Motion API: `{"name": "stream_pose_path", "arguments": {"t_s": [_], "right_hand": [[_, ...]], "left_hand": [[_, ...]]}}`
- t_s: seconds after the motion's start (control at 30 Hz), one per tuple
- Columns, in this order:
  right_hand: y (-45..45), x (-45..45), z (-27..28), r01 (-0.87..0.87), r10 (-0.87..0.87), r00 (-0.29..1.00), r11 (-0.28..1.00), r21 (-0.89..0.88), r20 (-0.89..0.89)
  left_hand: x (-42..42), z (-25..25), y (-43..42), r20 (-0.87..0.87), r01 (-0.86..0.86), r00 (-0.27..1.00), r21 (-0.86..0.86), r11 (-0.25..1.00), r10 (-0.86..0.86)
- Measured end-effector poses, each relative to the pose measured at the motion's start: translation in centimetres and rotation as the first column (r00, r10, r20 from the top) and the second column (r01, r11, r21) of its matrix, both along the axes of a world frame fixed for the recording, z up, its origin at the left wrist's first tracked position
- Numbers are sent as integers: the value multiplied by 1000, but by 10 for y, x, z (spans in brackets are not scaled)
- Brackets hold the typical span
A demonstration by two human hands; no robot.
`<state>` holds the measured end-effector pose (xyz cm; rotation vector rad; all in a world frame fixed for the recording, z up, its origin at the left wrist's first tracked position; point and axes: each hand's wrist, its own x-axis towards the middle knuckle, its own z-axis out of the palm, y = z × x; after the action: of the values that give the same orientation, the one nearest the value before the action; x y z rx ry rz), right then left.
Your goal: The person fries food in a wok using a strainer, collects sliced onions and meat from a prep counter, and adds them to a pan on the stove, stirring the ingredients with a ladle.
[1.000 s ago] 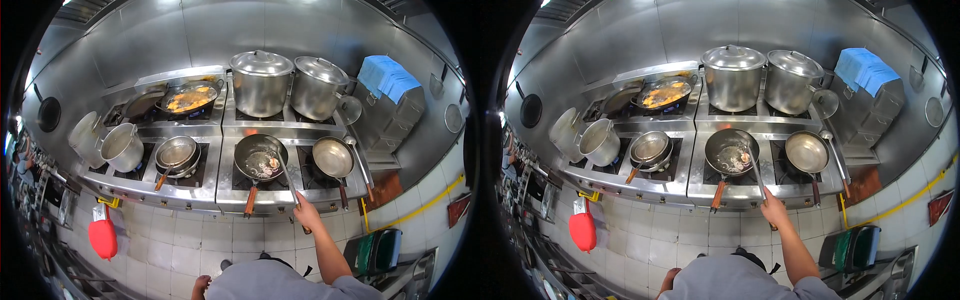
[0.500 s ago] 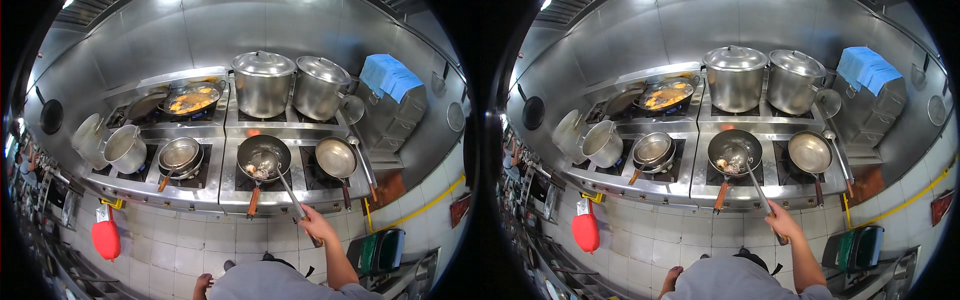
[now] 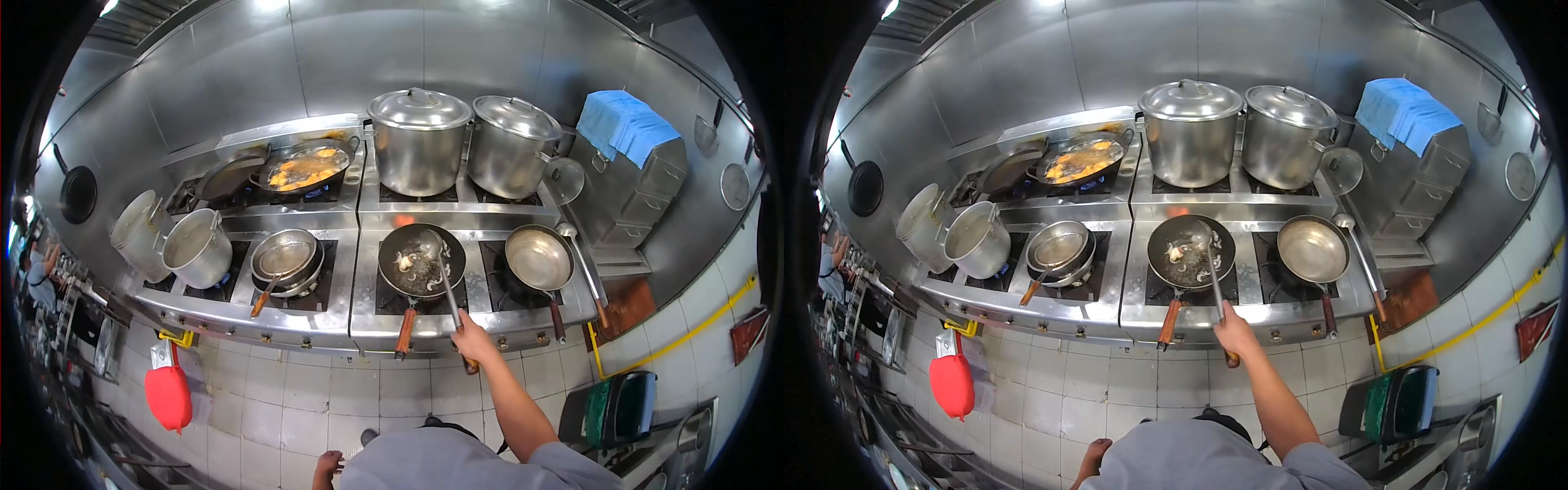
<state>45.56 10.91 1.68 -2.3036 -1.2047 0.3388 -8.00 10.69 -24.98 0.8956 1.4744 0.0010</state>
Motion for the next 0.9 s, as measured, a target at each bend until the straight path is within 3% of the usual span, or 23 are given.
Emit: {"name": "stream_pose_path", "arguments": {"t_s": [0.03,0.07,0.1,0.23,0.3,0.33,0.37,0.4,0.43,0.5,0.53,0.6,0.63,0.67,0.7,0.73,0.8,0.87,0.9], "right_hand": [[1,-3,4,17,3,925,999,50,-379],[1,-9,14,49,27,712,995,88,-701],[-8,-8,28,-9,61,675,997,74,-735],[-57,10,63,-84,72,608,996,25,-790],[-73,15,75,-103,32,768,992,-74,-640],[-72,23,59,-103,34,768,992,-72,-639],[-64,34,32,-172,165,947,985,-1,-276],[-62,42,14,-254,247,959,967,32,139],[-53,38,13,-237,230,963,971,36,137],[-16,17,27,-3,-13,940,999,-45,-342],[-10,14,22,12,-25,938,999,-41,-345],[3,10,13,79,12,652,993,84,-758],[-3,6,26,49,77,545,991,123,-835],[-13,5,37,42,81,543,991,123,-836],[-26,7,46,5,76,506,996,91,-859],[-37,13,48,-27,67,468,998,61,-881],[-50,19,46,-59,95,499,995,75,-861],[-56,9,66,-106,66,740,994,-18,-669],[-55,9,53,-109,66,740,994,-22,-670]], "left_hand": [[1,3,0,16,-46,999,-11,999,46],[1,4,1,18,-55,998,-12,998,55],[2,6,2,26,-62,998,4,998,62],[1,6,-8,46,-113,993,8,994,113],[1,4,-16,-4,-124,992,11,992,124],[-2,4,-21,-3,-124,992,13,992,124],[-8,0,-26,-29,37,999,97,995,-35],[-11,-1,-26,-68,205,978,175,963,-196],[-8,5,-36,-107,128,989,259,957,-103],[-12,-4,-36,-63,102,994,202,974,-91],[-15,-9,-34,-16,55,998,138,989,-53],[-15,-3,-22,-13,135,991,168,976,-135],[-15,1,-16,-8,197,980,194,961,-199],[-15,4,-9,-2,252,966,219,942,-258],[-2,23,1,-26,-24,999,14,1000,24],[-1,25,6,-27,-23,999,15,1000,23],[3,25,18,6,-180,984,14,984,180],[4,20,20,40,-167,985,10,986,167],[4,16,18,35,-137,990,3,991,136]]}}
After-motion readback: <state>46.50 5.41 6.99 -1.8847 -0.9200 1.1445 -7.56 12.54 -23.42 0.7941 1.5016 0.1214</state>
